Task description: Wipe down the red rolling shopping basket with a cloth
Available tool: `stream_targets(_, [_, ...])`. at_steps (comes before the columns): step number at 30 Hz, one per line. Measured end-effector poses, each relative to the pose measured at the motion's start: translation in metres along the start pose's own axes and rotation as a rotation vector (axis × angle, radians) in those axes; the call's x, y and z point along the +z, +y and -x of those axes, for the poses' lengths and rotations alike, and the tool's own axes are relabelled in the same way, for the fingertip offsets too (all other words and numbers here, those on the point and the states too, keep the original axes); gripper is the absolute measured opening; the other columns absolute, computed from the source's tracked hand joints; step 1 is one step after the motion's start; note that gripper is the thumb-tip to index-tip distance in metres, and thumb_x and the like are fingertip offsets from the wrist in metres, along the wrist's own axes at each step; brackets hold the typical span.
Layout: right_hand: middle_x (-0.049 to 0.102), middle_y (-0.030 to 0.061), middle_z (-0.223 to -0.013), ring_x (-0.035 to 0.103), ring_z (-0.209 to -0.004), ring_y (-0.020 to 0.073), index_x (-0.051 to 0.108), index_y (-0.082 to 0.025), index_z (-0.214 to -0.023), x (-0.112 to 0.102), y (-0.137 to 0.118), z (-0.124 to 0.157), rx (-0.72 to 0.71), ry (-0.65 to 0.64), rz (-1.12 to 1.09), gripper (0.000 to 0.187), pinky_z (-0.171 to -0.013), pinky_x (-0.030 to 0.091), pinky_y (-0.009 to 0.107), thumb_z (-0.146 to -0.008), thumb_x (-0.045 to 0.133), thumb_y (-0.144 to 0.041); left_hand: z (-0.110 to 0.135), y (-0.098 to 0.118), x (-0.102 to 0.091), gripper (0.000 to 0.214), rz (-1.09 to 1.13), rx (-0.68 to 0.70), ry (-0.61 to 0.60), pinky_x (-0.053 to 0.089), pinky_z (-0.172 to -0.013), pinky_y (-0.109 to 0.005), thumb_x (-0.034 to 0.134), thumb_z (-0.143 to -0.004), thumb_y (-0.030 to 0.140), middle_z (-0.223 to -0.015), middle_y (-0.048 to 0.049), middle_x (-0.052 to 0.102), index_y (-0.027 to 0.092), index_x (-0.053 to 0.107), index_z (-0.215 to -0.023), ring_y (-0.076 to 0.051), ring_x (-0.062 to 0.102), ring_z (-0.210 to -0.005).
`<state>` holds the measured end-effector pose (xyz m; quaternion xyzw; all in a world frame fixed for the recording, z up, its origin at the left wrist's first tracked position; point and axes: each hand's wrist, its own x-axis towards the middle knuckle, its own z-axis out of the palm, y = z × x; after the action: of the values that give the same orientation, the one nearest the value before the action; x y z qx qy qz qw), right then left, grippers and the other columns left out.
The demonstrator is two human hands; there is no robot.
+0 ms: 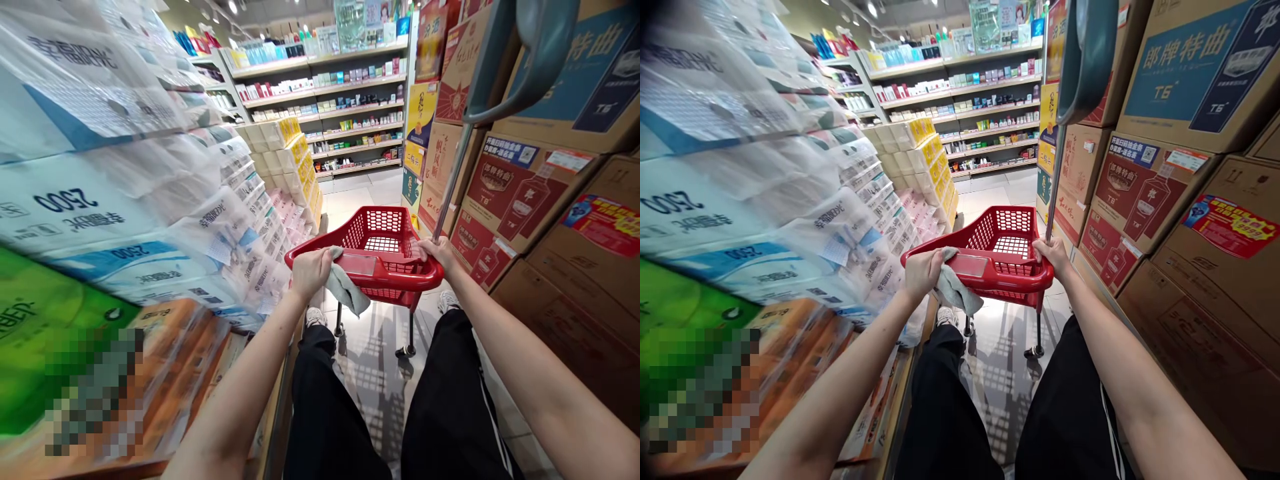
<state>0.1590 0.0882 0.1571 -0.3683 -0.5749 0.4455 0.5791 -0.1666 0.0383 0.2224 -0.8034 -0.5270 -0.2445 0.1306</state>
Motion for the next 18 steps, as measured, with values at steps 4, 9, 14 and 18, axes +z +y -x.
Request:
stream_targets(4, [0.047,-0.0012,-0.042,0.044,-0.043,0.0085,0.047,-0.019,-0.04,0.0,-0.003,0.002,-0.019,-0.023,0.01,0.042,-0.052,0.04,0.023,-0.075,0.059,-0.038,0.017,0.01,0.002,0.043,0.043,0.016,0.108,0.037,-0.083,-0.032,0.019,-0.093,0.031,-0.1,-0.0092,0.064,0.016,0.055,-0.112,-0.02,0.057,-0.092])
stream_targets(9, [0.047,-0.0007,-0.044,0.045,-0.045,0.0088,0.046,-0.019,-0.04,-0.005,-0.004,0.002,0.005,0.001,0.082,0.044,-0.053,0.041,0.023,-0.074,0.058,-0.044,0.03,0.012,-0.001,0.049,0.066,0.063,0.1,0.033,-0.095,-0.039,0.033,-0.089,0.042,-0.119,-0.0126,0.055,0.014,0.039,-0.128,-0.024,0.051,-0.107])
stream_targets(14, [0.053,0.0014,-0.049,0.05,-0.05,0.0114,0.047,-0.019,-0.045,-0.014,-0.004,-0.003,0.065,0.007,0.144,0.041,-0.058,0.045,0.025,-0.072,0.058,-0.049,0.02,0.014,-0.012,0.058,-0.012,0.115,-0.062,0.035,-0.094,-0.038,0.038,-0.085,0.052,-0.118,-0.013,0.056,0.014,0.039,-0.129,-0.026,0.053,-0.106])
stream_targets(18, [0.064,0.0049,-0.072,0.06,-0.068,0.0172,0.06,-0.017,-0.072,-0.021,-0.008,-0.007,0.163,-0.001,0.247,0.036,-0.065,0.049,0.028,-0.072,0.055,-0.053,-0.002,0.019,-0.011,0.058,-0.169,-0.094,-0.21,0.042,-0.08,-0.036,0.02,-0.089,0.053,-0.087,-0.0126,0.066,0.012,0.058,-0.103,-0.025,0.061,-0.086])
